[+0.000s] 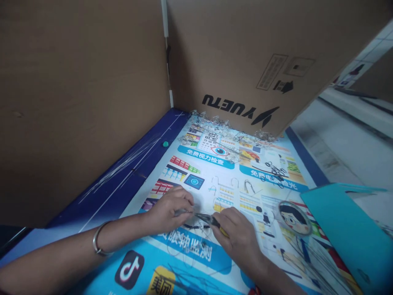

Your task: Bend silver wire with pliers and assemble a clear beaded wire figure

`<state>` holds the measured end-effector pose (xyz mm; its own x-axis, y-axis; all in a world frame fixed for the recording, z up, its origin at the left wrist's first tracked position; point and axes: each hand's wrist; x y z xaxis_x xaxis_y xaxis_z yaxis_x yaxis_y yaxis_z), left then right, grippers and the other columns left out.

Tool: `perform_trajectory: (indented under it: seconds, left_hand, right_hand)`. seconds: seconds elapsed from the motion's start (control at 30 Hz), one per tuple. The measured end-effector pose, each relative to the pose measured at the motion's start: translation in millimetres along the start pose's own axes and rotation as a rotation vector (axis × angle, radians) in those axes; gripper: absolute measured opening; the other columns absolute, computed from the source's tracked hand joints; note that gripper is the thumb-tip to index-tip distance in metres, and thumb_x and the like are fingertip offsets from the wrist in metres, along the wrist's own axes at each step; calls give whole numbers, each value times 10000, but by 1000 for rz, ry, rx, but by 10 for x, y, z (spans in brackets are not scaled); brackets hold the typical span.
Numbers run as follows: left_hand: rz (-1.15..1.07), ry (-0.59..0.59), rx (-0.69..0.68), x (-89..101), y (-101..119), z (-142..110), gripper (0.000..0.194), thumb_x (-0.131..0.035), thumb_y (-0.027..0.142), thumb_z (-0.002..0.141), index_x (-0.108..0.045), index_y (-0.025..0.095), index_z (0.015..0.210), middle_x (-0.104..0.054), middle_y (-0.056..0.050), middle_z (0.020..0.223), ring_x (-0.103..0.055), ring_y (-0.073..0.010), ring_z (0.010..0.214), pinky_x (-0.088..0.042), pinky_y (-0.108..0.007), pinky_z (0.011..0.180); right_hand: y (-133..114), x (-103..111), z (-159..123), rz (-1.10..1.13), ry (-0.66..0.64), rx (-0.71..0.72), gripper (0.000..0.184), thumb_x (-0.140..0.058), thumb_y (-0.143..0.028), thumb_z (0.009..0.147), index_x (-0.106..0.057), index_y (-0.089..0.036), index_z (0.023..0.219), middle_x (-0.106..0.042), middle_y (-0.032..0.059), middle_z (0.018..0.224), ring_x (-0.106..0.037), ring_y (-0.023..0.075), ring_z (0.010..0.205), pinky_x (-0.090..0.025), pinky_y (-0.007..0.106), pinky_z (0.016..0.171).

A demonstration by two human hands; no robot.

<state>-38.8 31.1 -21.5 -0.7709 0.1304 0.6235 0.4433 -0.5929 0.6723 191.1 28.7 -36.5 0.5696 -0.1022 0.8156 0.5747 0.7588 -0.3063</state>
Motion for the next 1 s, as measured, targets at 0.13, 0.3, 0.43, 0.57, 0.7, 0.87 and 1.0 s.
perform_trajectory:
  seconds: [0.13, 0.3, 0.43, 0.57, 0.7, 0.87, 1.0]
  left_hand:
    - [-48, -52, -4, 18, -9, 24, 163, -536, 159, 801, -493, 165, 644, -625, -20, 758, -545, -160, 774, -367, -315, 756]
    - [-28, -132, 21, 35, -7, 19, 120, -432, 155, 852, -446, 174, 734, -579, -24, 791, -506, -151, 766, -360, -307, 757]
    - [-5, -145, 72, 24, -2, 10, 128, -366, 181, 894, -443, 172, 793, -537, -31, 798, -471, -151, 743, -358, -291, 718]
    - [73, -119, 117, 3, -16, 29, 179, -357, 230, 911, -427, 174, 757, -490, -26, 756, -437, -158, 715, -342, -281, 668]
    - [144, -105, 163, 6, -46, 113, 156, -341, 194, 901, -424, 178, 771, -503, -30, 764, -436, -167, 719, -336, -288, 671]
    - [102, -138, 176, 2, -110, 318, 143, -347, 173, 877, -438, 182, 767, -514, -19, 761, -445, -159, 712, -345, -271, 656]
    - [45, -105, 263, -55, -195, 425, 154, -351, 190, 879, -442, 184, 755, -512, -2, 738, -453, -146, 692, -349, -251, 630]
  right_hand:
    - [20, -2, -4, 42, 24, -27, 99, -494, -235, 873, -566, -180, 912, -568, 49, 770, -517, 167, 713, -414, 285, 613]
    - [26, -10, -5, 51, 21, -34, 107, -496, -234, 869, -580, -180, 908, -570, 51, 770, -530, 168, 718, -422, 285, 615]
    - [28, -11, -6, 51, 16, -32, 117, -492, -230, 867, -583, -177, 919, -573, 56, 780, -535, 175, 732, -428, 294, 627]
    - [42, -17, 1, 52, 35, -30, 111, -498, -217, 860, -578, -180, 928, -569, 57, 779, -532, 178, 739, -431, 296, 633]
    - [71, -11, 42, 49, 65, -45, 108, -508, -223, 855, -568, -184, 936, -567, 55, 783, -529, 176, 734, -431, 285, 618]
    - [113, 28, 159, 35, 118, -69, 105, -502, -227, 858, -571, -187, 926, -558, 47, 755, -526, 168, 713, -424, 274, 605]
    - [162, 10, 229, 29, 123, -118, 113, -486, -244, 864, -582, -187, 882, -552, 39, 724, -521, 158, 678, -413, 256, 570]
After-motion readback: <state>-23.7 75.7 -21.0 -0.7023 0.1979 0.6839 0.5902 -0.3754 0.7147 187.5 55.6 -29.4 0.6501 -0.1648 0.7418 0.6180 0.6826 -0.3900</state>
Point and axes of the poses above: each hand's wrist, its own z-axis towards the middle knuckle, its own x-axis out of the back of the hand, y = z × x
